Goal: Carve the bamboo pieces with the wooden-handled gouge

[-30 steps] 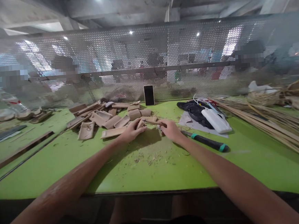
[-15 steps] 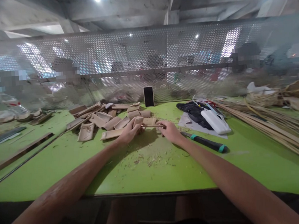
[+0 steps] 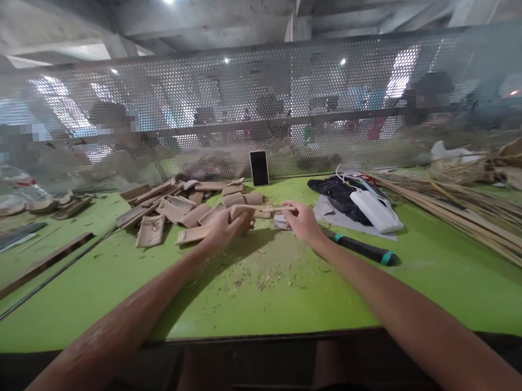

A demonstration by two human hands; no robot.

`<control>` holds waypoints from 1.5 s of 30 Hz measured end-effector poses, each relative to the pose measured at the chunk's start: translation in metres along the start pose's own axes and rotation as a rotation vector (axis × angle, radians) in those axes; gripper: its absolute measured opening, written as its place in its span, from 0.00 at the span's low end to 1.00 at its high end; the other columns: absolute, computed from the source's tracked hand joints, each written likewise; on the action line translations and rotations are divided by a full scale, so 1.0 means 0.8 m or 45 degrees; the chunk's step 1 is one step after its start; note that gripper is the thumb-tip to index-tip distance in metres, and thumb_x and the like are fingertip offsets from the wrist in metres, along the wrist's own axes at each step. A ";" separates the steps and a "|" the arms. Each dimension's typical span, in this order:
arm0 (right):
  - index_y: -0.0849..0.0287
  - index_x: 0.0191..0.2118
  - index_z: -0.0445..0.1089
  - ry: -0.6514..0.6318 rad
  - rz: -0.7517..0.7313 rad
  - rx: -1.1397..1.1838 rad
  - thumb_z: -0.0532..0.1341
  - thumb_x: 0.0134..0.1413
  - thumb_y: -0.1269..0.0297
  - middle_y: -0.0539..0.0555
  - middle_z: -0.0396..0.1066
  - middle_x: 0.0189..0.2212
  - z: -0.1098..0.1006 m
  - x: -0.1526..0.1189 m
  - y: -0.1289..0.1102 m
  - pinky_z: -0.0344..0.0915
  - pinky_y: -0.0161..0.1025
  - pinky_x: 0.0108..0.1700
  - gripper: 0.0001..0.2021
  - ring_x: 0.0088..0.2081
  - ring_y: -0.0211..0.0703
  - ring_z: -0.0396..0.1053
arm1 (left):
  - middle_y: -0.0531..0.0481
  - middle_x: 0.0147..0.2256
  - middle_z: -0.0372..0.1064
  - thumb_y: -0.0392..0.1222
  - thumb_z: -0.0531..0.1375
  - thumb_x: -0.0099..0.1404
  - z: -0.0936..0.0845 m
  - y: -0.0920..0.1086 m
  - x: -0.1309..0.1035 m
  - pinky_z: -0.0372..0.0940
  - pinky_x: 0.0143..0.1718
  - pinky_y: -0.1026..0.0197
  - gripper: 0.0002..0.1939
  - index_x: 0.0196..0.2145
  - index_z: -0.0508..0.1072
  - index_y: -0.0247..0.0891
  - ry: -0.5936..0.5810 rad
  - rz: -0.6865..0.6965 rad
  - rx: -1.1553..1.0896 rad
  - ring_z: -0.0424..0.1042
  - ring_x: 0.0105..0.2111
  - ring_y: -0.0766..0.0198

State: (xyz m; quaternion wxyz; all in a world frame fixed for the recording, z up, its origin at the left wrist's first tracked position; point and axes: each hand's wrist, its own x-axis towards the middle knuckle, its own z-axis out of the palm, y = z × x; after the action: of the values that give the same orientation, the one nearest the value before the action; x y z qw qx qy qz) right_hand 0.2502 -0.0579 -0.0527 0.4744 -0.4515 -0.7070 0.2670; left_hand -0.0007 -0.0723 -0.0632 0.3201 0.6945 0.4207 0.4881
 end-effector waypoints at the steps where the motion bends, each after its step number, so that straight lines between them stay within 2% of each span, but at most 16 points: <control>1: 0.63 0.48 0.75 0.006 -0.003 0.012 0.59 0.56 0.56 0.51 0.70 0.18 0.000 0.001 0.002 0.68 0.39 0.25 0.19 0.21 0.45 0.71 | 0.48 0.35 0.76 0.51 0.59 0.66 -0.002 0.003 0.000 0.66 0.33 0.61 0.15 0.43 0.74 0.37 0.008 0.032 0.141 0.74 0.33 0.60; 3: 0.63 0.47 0.75 0.018 -0.013 0.017 0.59 0.56 0.56 0.51 0.70 0.18 0.000 0.003 0.006 0.68 0.39 0.25 0.19 0.21 0.45 0.70 | 0.49 0.34 0.76 0.51 0.61 0.65 -0.004 0.009 -0.002 0.64 0.32 0.61 0.14 0.41 0.75 0.38 0.017 0.069 0.406 0.73 0.32 0.60; 6: 0.63 0.47 0.75 0.032 -0.029 -0.003 0.59 0.55 0.56 0.50 0.70 0.17 0.002 0.004 0.008 0.67 0.39 0.24 0.19 0.20 0.44 0.69 | 0.49 0.34 0.76 0.51 0.63 0.64 -0.004 0.015 -0.003 0.63 0.33 0.60 0.15 0.43 0.75 0.40 -0.013 0.084 0.575 0.72 0.33 0.58; 10: 0.64 0.46 0.76 0.035 -0.035 -0.008 0.59 0.55 0.58 0.51 0.70 0.18 0.002 0.001 0.005 0.68 0.39 0.26 0.18 0.21 0.43 0.70 | 0.47 0.39 0.76 0.47 0.63 0.64 -0.002 0.012 -0.003 0.65 0.38 0.58 0.18 0.50 0.73 0.42 -0.079 0.143 0.571 0.73 0.36 0.55; 16: 0.63 0.45 0.76 0.046 0.004 0.013 0.59 0.55 0.58 0.51 0.70 0.18 0.002 0.000 0.001 0.68 0.38 0.25 0.17 0.21 0.43 0.70 | 0.47 0.33 0.75 0.48 0.61 0.64 -0.003 -0.009 0.000 0.64 0.34 0.58 0.11 0.40 0.75 0.40 -0.054 0.194 0.636 0.70 0.31 0.58; 23: 0.64 0.45 0.76 0.035 -0.022 0.008 0.59 0.56 0.59 0.51 0.70 0.18 0.001 0.001 0.002 0.66 0.37 0.24 0.17 0.21 0.43 0.69 | 0.46 0.36 0.75 0.49 0.59 0.66 -0.006 -0.007 0.001 0.62 0.33 0.59 0.14 0.45 0.75 0.41 -0.065 0.180 0.681 0.71 0.32 0.57; 26: 0.63 0.43 0.76 0.053 -0.023 0.029 0.59 0.55 0.58 0.50 0.70 0.18 0.001 0.001 0.000 0.66 0.37 0.24 0.16 0.20 0.42 0.69 | 0.46 0.33 0.74 0.48 0.57 0.67 -0.006 0.001 0.000 0.60 0.32 0.59 0.12 0.42 0.76 0.40 -0.095 0.181 0.761 0.68 0.29 0.58; 29: 0.63 0.43 0.76 0.059 -0.016 0.022 0.60 0.55 0.57 0.50 0.69 0.18 0.001 0.001 -0.002 0.67 0.38 0.25 0.16 0.20 0.43 0.69 | 0.45 0.30 0.73 0.48 0.57 0.68 -0.004 0.006 -0.001 0.61 0.33 0.57 0.12 0.34 0.77 0.40 -0.163 0.188 0.861 0.67 0.28 0.57; 31: 0.63 0.43 0.76 0.054 -0.016 0.003 0.59 0.55 0.56 0.51 0.70 0.19 0.000 0.000 -0.003 0.67 0.38 0.25 0.16 0.21 0.44 0.70 | 0.44 0.29 0.72 0.48 0.56 0.69 -0.004 0.006 0.000 0.62 0.36 0.55 0.15 0.29 0.76 0.40 -0.182 0.220 0.914 0.68 0.30 0.55; 33: 0.62 0.43 0.76 0.051 -0.012 -0.007 0.59 0.55 0.56 0.51 0.71 0.19 0.001 0.000 -0.003 0.68 0.38 0.26 0.16 0.22 0.44 0.71 | 0.42 0.32 0.72 0.46 0.56 0.69 -0.006 0.004 0.001 0.63 0.40 0.53 0.14 0.29 0.76 0.39 -0.166 0.275 0.961 0.69 0.36 0.52; 38: 0.63 0.42 0.76 0.041 -0.036 -0.022 0.59 0.54 0.58 0.51 0.69 0.18 0.002 0.001 0.003 0.66 0.38 0.26 0.16 0.21 0.44 0.69 | 0.37 0.46 0.70 0.48 0.58 0.67 -0.021 -0.008 0.003 0.62 0.50 0.45 0.14 0.43 0.75 0.36 -0.036 0.287 1.040 0.64 0.49 0.43; 42: 0.63 0.42 0.77 0.030 -0.033 -0.030 0.58 0.53 0.59 0.51 0.70 0.19 0.003 0.001 0.003 0.66 0.38 0.26 0.16 0.21 0.43 0.69 | 0.37 0.46 0.71 0.47 0.59 0.65 -0.027 -0.022 0.002 0.60 0.53 0.44 0.14 0.45 0.75 0.39 -0.085 0.247 1.082 0.65 0.50 0.43; 45: 0.63 0.43 0.77 0.021 -0.016 -0.027 0.58 0.53 0.59 0.51 0.70 0.18 0.003 -0.001 0.000 0.67 0.38 0.26 0.16 0.21 0.43 0.69 | 0.39 0.43 0.73 0.47 0.61 0.63 -0.028 -0.028 0.001 0.59 0.53 0.45 0.10 0.40 0.76 0.41 -0.062 0.190 0.909 0.66 0.49 0.43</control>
State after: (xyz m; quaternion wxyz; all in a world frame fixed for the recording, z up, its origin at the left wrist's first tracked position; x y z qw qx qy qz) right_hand 0.2483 -0.0584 -0.0539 0.4771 -0.4543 -0.7086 0.2526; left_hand -0.0277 -0.0609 -0.0751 0.0311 0.8026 0.5051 0.3159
